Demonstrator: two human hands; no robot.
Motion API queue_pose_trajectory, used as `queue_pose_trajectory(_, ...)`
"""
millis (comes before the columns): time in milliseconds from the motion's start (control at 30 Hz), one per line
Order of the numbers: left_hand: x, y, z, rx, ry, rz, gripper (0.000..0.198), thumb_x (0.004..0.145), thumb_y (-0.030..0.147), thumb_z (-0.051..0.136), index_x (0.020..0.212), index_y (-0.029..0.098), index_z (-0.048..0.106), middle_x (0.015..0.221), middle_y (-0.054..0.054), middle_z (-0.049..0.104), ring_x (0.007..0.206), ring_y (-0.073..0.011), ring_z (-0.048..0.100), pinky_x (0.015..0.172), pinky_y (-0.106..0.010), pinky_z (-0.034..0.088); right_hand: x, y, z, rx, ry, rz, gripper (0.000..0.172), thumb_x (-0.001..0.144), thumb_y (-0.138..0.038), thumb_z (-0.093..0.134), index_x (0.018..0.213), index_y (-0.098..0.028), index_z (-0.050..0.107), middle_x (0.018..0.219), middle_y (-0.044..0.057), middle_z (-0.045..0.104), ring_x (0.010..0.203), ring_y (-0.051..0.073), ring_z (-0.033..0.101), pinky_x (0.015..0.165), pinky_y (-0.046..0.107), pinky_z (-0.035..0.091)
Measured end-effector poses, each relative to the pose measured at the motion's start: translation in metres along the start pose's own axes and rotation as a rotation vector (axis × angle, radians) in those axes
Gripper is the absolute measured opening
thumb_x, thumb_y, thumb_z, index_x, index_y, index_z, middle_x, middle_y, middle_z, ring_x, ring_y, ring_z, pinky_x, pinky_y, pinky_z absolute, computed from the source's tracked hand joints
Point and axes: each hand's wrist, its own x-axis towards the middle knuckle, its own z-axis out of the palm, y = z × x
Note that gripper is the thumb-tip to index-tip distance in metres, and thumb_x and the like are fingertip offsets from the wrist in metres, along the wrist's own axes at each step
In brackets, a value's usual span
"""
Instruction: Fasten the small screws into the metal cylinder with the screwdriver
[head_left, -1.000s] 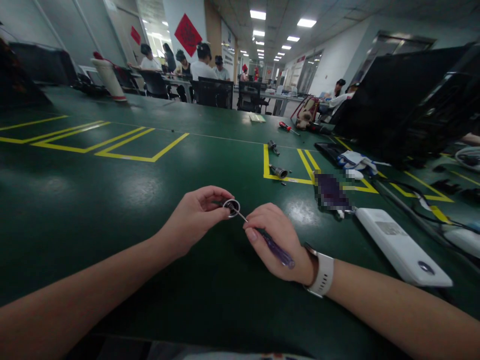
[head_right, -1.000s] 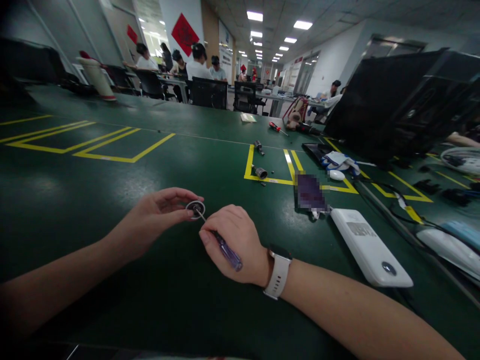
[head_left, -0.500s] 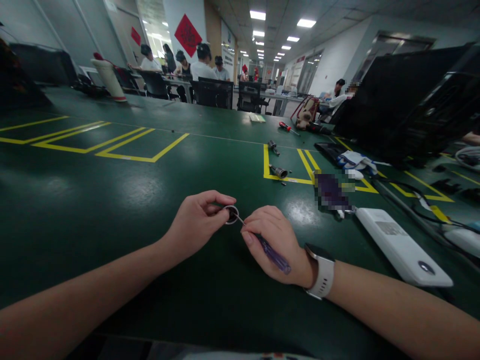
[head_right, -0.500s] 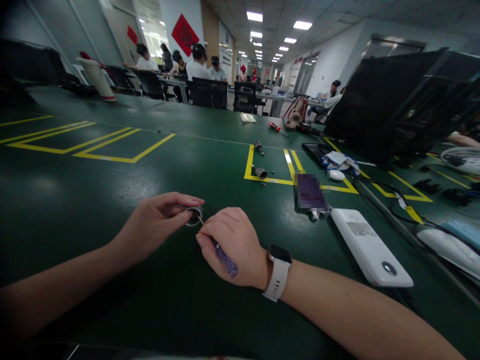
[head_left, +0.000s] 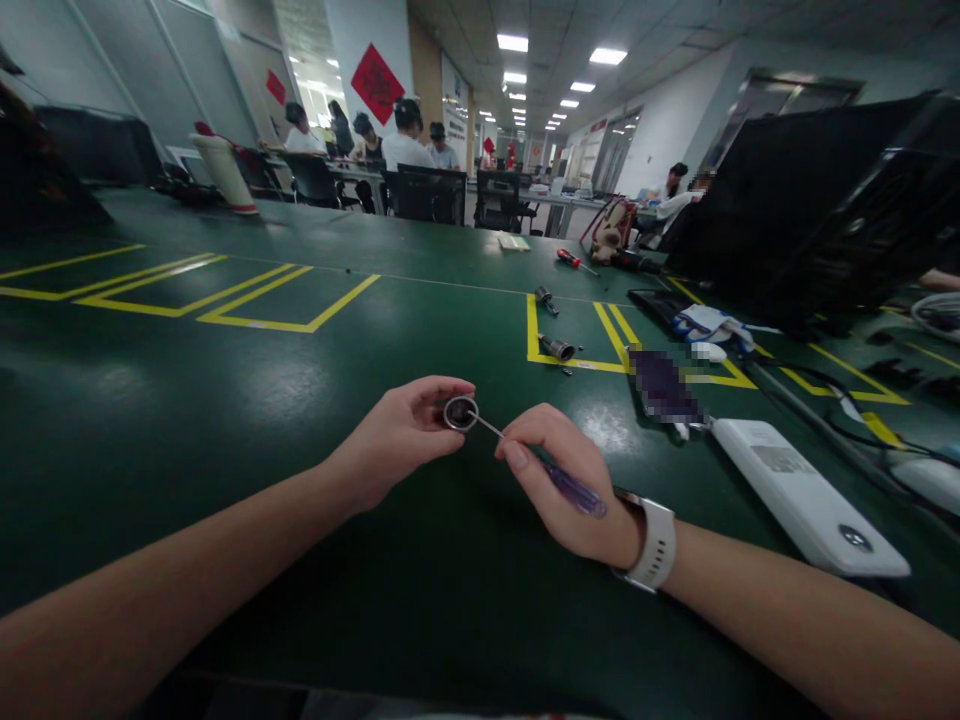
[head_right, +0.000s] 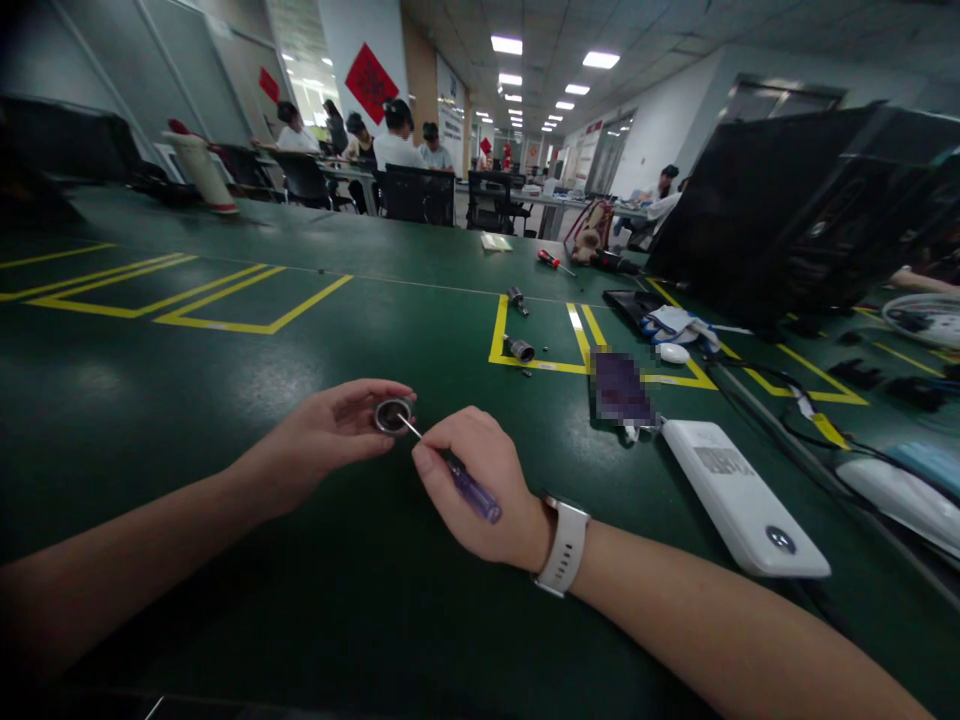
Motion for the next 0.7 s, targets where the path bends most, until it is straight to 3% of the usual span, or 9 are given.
queue_pose_trajectory(67,0.01,-0.003,-0.004,0.068,-0.04,0.035,0.051,0.059,0.01,0.065,0.109,0.016,0.058,0.098,-0.005,0.069,0.09,-0.0197,0.066,0.081,-0.034,0.053,0.005,0.0,-0.003,0.039,0.014,0.126,0.012,0.089,-0.021,0.049,0.081,-0.018,0.059,0.077,0.002,0.061,0.073,0.013,0.056,0.068,0.028,0.044)
queue_pose_trajectory(133,0.024,-0.008,-0.009,0.243,-0.051,0.153,0.046,0.066,0.017,0.063,0.112,0.015,0.057,0.1,-0.006,0.067,0.09,-0.0207,0.065,0.081,-0.037,0.053,0.01,0.002,-0.005,0.091,0.037,0.259,0.015,0.089,-0.024,0.05,0.078,-0.018,0.06,0.075,0.001,0.061,0.071,0.013,0.057,0.066,0.027,0.044)
queue_pose_trajectory(233,0.05,-0.015,-0.02,0.684,0.042,0.395,0.035,0.068,0.022,0.063,0.103,0.016,0.063,0.097,-0.007,0.062,0.089,-0.0224,0.06,0.078,-0.039,0.05,0.019,0.011,-0.006,0.182,0.069,0.408,0.018,0.088,-0.027,0.051,0.075,-0.018,0.06,0.073,0.001,0.062,0.071,0.014,0.058,0.067,0.029,0.044)
queue_pose_trajectory(333,0.075,-0.02,-0.029,0.911,0.037,0.52,0.023,0.067,0.024,0.067,0.088,0.016,0.063,0.09,-0.006,0.06,0.088,-0.0225,0.057,0.079,-0.038,0.046,0.029,0.027,-0.003,0.305,0.129,0.461,0.017,0.086,-0.029,0.054,0.075,-0.018,0.06,0.071,0.0,0.061,0.071,0.014,0.057,0.071,0.031,0.044)
queue_pose_trajectory(433,0.094,-0.025,-0.032,0.945,0.108,0.524,0.03,0.064,0.031,0.071,0.084,0.015,0.055,0.085,-0.005,0.058,0.082,-0.0222,0.054,0.074,-0.037,0.044,0.038,0.044,0.004,0.511,0.223,0.515,0.013,0.081,-0.031,0.06,0.076,-0.019,0.057,0.065,-0.003,0.059,0.065,0.013,0.056,0.067,0.029,0.045)
queue_pose_trajectory(533,0.108,-0.033,-0.033,0.829,0.084,0.443,0.028,0.07,0.035,0.066,0.083,0.018,0.049,0.081,-0.003,0.057,0.072,-0.0178,0.053,0.065,-0.032,0.042,0.044,0.056,0.012,0.666,0.261,0.561,0.017,0.077,-0.032,0.064,0.074,-0.019,0.055,0.063,-0.004,0.057,0.06,0.011,0.053,0.063,0.027,0.044)
queue_pose_trajectory(700,0.118,-0.043,-0.035,0.751,0.087,0.473,0.027,0.069,0.036,0.065,0.081,0.018,0.049,0.075,0.0,0.056,0.067,-0.0145,0.051,0.062,-0.027,0.039,0.042,0.06,0.021,0.759,0.21,0.544,0.018,0.073,-0.032,0.069,0.074,-0.018,0.058,0.07,-0.002,0.06,0.066,0.011,0.055,0.062,0.026,0.043)
